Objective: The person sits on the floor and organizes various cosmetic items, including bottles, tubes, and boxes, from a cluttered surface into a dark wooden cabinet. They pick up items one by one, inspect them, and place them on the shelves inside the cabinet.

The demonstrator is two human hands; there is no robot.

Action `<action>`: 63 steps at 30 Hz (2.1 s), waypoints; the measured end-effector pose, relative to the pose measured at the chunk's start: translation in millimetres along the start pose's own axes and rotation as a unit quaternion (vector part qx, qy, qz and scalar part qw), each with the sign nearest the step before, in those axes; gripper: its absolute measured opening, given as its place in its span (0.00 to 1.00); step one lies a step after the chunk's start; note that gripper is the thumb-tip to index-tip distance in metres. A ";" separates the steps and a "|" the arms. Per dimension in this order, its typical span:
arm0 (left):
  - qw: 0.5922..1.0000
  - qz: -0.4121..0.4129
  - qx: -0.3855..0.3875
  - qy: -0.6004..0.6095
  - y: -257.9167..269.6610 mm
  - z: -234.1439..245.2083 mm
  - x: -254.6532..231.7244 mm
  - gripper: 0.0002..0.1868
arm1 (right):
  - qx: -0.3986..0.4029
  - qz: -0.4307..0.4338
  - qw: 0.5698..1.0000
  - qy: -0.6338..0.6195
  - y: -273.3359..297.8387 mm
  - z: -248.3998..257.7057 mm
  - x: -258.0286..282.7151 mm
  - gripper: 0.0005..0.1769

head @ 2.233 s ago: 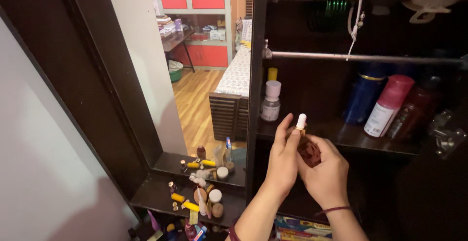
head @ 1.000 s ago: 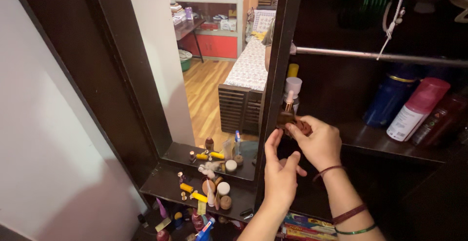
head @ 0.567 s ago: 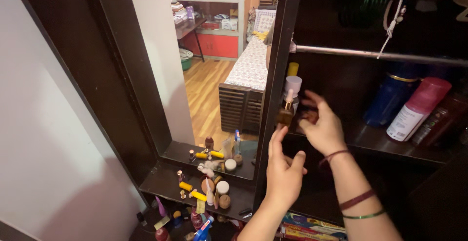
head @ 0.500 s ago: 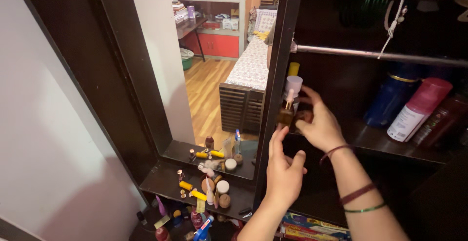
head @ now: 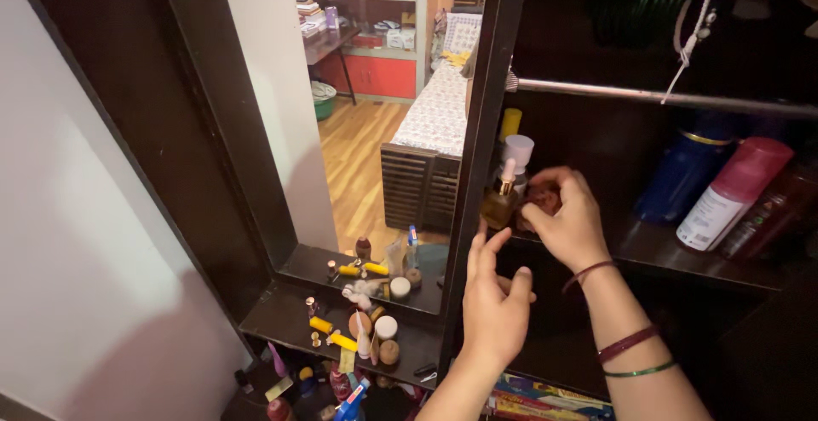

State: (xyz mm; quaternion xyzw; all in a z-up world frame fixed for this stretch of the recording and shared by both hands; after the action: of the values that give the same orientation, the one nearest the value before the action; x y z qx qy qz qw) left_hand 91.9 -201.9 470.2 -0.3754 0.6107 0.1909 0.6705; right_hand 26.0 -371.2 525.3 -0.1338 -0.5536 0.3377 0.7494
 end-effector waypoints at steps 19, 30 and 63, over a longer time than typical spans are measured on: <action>0.966 -0.062 0.040 -0.248 8.0 -10.7 -39.8 0.42 | -0.020 0.103 0.985 0.139 19.0 -2.7 48.0 0.28; 0.965 -0.110 0.026 -0.235 7.5 -15.5 -36.9 0.40 | -0.133 0.164 0.958 0.192 23.0 9.5 55.5 0.28; 0.914 -0.209 0.024 -0.346 -18.4 -25.3 -21.2 0.41 | -0.129 0.133 0.969 0.166 29.7 12.5 46.5 0.07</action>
State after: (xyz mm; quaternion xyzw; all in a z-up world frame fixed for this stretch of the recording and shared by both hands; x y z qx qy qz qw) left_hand 84.0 -228.1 496.3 -0.3888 0.2523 0.1497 0.8734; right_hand 11.4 -321.1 547.0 -0.3558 -0.4372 0.3329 0.7559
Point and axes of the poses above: each hand's wrist, its own y-axis away from the middle knuckle, its own z-axis out of the back of the hand, x = y × z, the point moved 10 cm from there along -y, towards the middle knuckle, and after that the axes turned 5 degrees about -x, right-handed, at the moved point
